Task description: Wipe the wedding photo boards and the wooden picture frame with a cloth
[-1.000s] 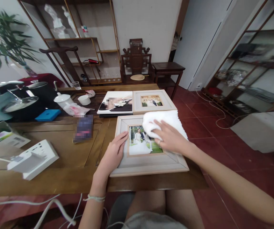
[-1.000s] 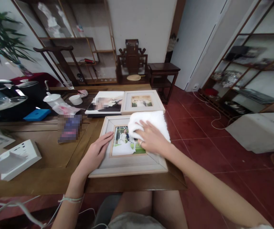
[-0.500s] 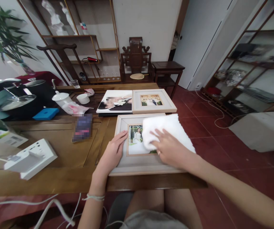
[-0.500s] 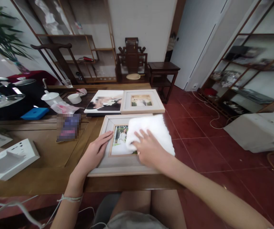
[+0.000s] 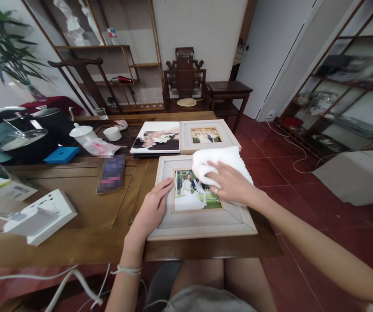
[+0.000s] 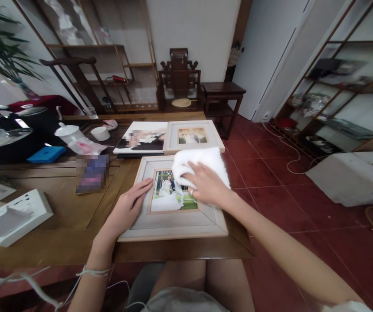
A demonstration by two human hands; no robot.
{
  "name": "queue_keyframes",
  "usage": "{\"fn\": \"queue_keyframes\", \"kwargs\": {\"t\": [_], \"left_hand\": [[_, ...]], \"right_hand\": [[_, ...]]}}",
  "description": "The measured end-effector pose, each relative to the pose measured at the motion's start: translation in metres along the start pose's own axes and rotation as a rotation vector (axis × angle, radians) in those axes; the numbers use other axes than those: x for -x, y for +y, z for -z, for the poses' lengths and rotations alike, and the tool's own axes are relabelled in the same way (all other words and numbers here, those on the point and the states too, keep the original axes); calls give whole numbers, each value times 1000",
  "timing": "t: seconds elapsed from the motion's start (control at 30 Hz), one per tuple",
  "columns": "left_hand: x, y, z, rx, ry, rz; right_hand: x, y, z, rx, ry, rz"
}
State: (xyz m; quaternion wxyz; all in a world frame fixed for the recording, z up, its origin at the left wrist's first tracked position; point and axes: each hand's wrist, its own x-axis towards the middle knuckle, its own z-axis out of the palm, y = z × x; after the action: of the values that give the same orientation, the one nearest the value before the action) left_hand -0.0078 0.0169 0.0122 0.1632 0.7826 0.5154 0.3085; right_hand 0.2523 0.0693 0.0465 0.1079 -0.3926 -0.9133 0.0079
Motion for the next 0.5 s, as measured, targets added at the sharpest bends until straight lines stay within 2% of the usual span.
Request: {"fn": "queue_keyframes", "kwargs": {"t": [0.1,0.2,0.3,0.4,0.5], "left_hand": [[0,1,0,5,14,4],[0,1,-1,3,30,9],[0,0,-1,-3,41,1],[0,-1,-2,-14,38,-10],[-1,-2,-3,-19,36,-24]], "right_hand": [[-18,15,0,53,-5,1],[-15,4,6,40,-63,42],[10,-25,18,-60,-154,65],[43,-59,33,-201,-300,109],[67,-81,43,-301,-343,173]]}}
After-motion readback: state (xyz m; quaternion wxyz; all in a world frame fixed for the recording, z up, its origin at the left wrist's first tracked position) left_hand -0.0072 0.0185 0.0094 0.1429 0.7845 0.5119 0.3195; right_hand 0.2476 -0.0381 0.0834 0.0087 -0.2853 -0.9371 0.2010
